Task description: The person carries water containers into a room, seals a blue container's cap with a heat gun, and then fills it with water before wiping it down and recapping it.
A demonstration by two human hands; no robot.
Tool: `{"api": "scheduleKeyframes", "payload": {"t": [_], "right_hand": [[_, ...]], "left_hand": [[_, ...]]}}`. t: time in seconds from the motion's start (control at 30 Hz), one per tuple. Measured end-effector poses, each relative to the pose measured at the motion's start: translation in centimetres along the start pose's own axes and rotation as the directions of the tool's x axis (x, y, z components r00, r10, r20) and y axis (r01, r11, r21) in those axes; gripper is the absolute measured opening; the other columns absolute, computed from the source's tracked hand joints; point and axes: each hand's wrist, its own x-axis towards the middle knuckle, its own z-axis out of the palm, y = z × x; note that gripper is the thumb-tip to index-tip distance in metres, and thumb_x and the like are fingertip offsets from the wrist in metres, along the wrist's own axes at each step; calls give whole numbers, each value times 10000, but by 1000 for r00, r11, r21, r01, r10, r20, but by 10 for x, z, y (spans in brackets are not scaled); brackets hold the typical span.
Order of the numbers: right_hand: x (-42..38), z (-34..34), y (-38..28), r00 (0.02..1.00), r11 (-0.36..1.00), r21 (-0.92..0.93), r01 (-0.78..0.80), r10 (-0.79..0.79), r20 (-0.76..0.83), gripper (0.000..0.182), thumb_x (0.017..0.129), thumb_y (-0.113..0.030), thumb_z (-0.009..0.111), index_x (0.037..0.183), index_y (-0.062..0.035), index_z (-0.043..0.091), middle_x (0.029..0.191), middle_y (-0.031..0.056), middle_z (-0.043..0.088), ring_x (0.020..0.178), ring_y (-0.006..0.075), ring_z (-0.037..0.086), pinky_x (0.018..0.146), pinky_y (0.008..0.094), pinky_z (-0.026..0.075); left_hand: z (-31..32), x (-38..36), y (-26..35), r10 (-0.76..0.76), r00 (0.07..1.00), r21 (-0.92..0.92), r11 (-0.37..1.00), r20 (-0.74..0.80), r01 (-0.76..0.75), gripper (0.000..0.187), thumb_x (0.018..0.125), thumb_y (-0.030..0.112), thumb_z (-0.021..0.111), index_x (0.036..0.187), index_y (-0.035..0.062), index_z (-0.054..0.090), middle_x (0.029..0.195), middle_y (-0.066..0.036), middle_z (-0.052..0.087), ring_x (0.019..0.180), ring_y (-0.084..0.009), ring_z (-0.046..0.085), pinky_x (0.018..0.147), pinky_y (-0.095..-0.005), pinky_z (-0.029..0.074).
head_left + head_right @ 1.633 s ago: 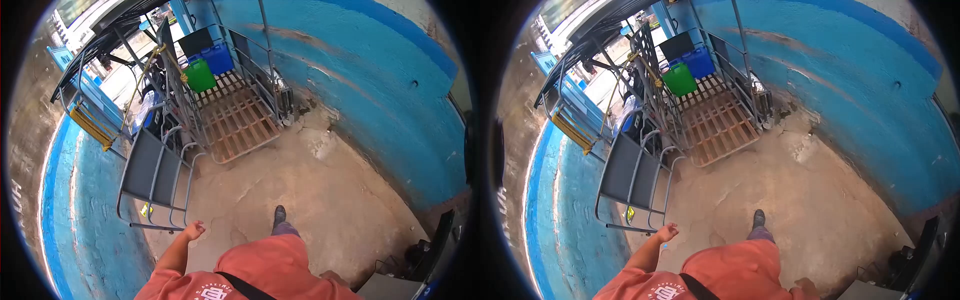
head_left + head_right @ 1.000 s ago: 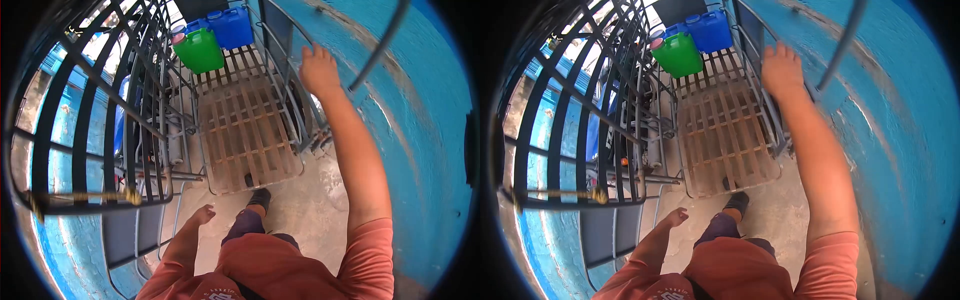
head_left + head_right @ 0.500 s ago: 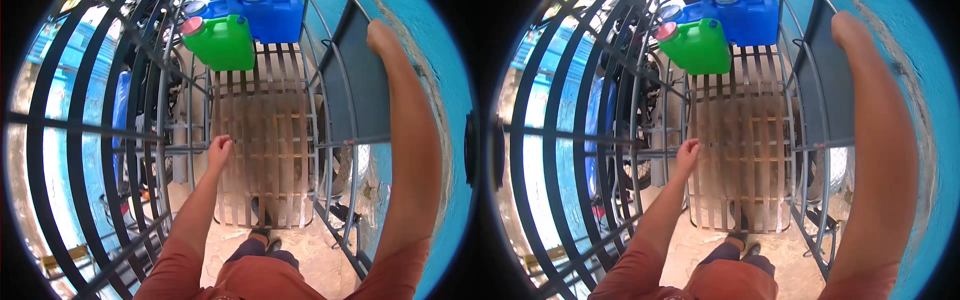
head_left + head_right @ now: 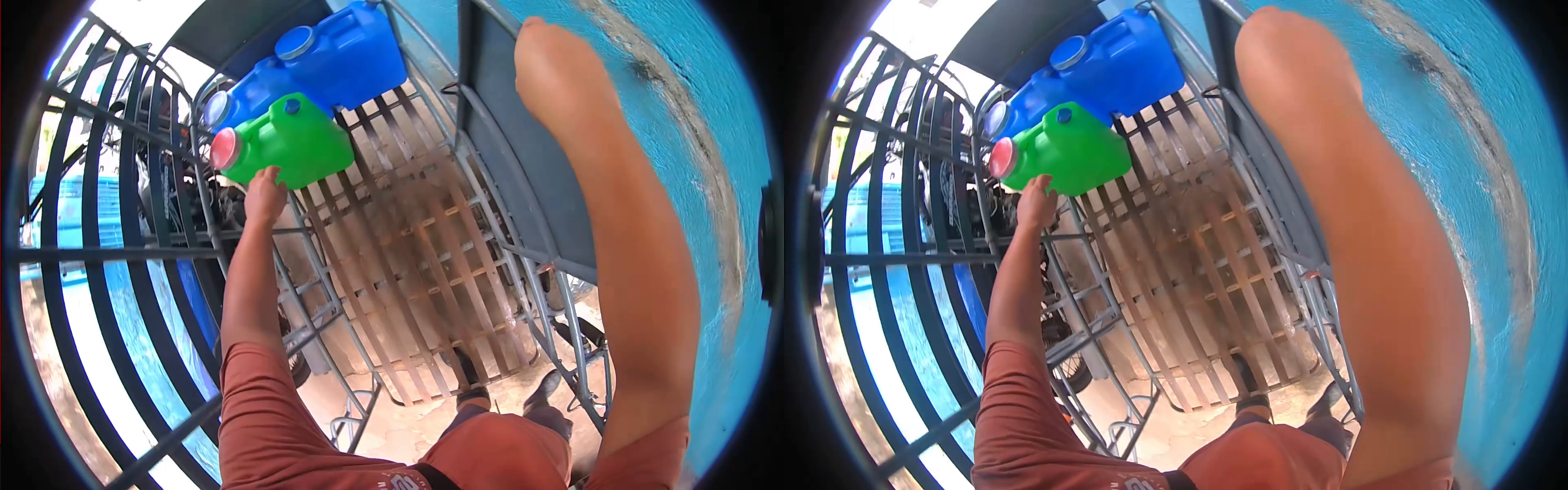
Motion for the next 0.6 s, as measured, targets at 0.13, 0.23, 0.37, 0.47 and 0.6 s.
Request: {"api": "scheduleKeyframes", "payload": {"t": [0.13, 0.23, 0.37, 0.47, 0.6], "right_hand": [[1, 2, 1, 998, 991, 126, -45, 40, 43, 150, 848, 51, 544, 987, 53, 599, 934, 263, 691, 877, 423, 685, 772, 494, 563], [-3, 0, -1, 999, 992, 124, -38, 34, 31, 141, 848, 52, 539, 976, 52, 599, 931, 260, 690, 884, 420, 686, 776, 489, 565], [-2, -2, 0, 998, 995, 89, -45, 41, 43, 149, 851, -16, 573, 965, 32, 655, 973, 241, 706, 906, 398, 701, 783, 472, 574], [-1, 0, 1, 999, 996, 73, -45, 43, 32, 159, 859, -21, 559, 971, 41, 653, 993, 251, 699, 902, 403, 698, 785, 478, 572], [-1, 2, -3, 996, 991, 107, -77, 71, 59, 157, 870, 5, 535, 998, 47, 615, 990, 251, 684, 917, 413, 681, 793, 490, 561]], "left_hand": [[-1, 58, -6, -17, 1000, 214, 977, 7, 15, 513, 825, 172, 643, 1328, 112, 558, 1332, -158, 561, 1211, -380, 541, 969, -459, 503], [8, 97, -9, -54, 998, 296, 954, 39, 40, 754, 843, 179, 634, 1527, 133, 322, 1549, -134, 362, 1386, -376, 386, 1065, -506, 424], [22, 132, -22, -70, 994, 336, 941, 79, 40, 843, 844, 158, 619, 1579, 138, 205, 1646, -105, 201, 1490, -356, 233, 1143, -559, 286], [10, 131, -10, -103, 985, 346, 937, 138, 50, 794, 825, 131, 610, 1548, 123, 281, 1604, -105, 286, 1460, -364, 289, 1131, -558, 302], [12, 114, -26, 4, 909, 413, 890, 416, -193, 655, 808, 85, 590, 1442, 79, 425, 1382, -148, 546, 1300, -373, 496, 1073, -524, 393]]}}
